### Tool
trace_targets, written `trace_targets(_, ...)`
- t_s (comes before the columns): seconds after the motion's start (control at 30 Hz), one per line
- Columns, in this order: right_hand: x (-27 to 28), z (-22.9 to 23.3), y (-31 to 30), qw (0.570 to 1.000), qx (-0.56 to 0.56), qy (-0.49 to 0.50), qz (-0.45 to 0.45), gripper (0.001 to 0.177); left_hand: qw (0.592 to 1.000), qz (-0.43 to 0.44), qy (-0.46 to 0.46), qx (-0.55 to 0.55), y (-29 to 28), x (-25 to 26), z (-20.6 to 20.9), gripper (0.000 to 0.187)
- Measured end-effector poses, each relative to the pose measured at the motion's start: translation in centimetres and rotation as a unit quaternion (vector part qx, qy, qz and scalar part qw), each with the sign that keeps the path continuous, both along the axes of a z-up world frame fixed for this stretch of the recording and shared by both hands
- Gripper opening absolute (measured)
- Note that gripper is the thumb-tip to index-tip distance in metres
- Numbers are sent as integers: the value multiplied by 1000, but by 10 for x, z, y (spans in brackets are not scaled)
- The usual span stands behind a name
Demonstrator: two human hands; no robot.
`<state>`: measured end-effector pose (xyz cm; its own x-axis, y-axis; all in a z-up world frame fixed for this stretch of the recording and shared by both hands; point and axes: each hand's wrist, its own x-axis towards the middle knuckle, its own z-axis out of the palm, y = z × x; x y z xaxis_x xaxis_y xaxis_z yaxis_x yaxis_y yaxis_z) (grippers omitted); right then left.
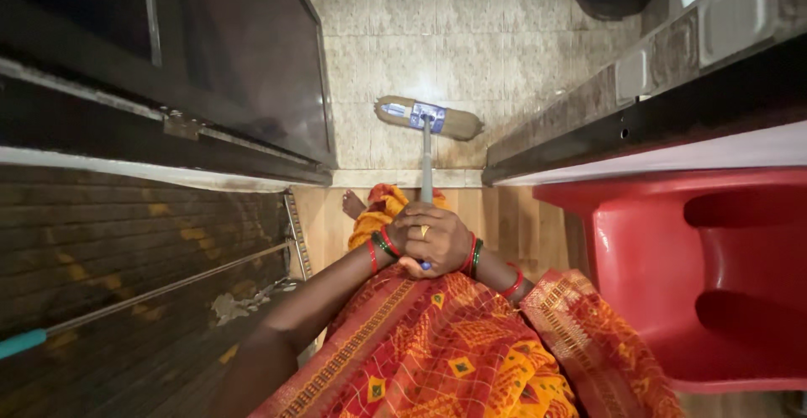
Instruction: The person mops the floor in a bathroom using a microfiber flat mop, pushing the mop back and forth across the tiles.
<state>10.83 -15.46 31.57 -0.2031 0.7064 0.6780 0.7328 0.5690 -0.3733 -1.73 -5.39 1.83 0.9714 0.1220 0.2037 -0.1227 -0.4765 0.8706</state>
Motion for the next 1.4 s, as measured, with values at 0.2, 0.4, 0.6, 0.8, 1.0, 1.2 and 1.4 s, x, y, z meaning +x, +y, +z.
trace_targets(0.2,14,-47,5,999,-25,-30,-6,22,997,-11,71,-10,13,22,-8,24)
trace_targets(0.4,32,-108,34,968,-218,-84,-93,25,989,7,141,44,68,44,-7,33)
trace_targets(0.6,21,-135,35,918,-326,-46,-223,45,975,-34,3,219,80,83,-9,48)
trace_targets(0.8,12,-107,17,967,-171,59,-179,16,986,-43,-54,154,72,79,14,56)
trace_targets(1.0,5,-76,11,988,-70,104,-85,13,969,-16,-104,225,41,32,75,20)
trace_targets(1.2,-9,-53,13,988,-8,154,28,21,958,50,-127,251,15,-15,123,26)
trace_targets(1.4,-12,-20,21,991,19,122,50,27,979,40,-98,173,18,-2,109,29)
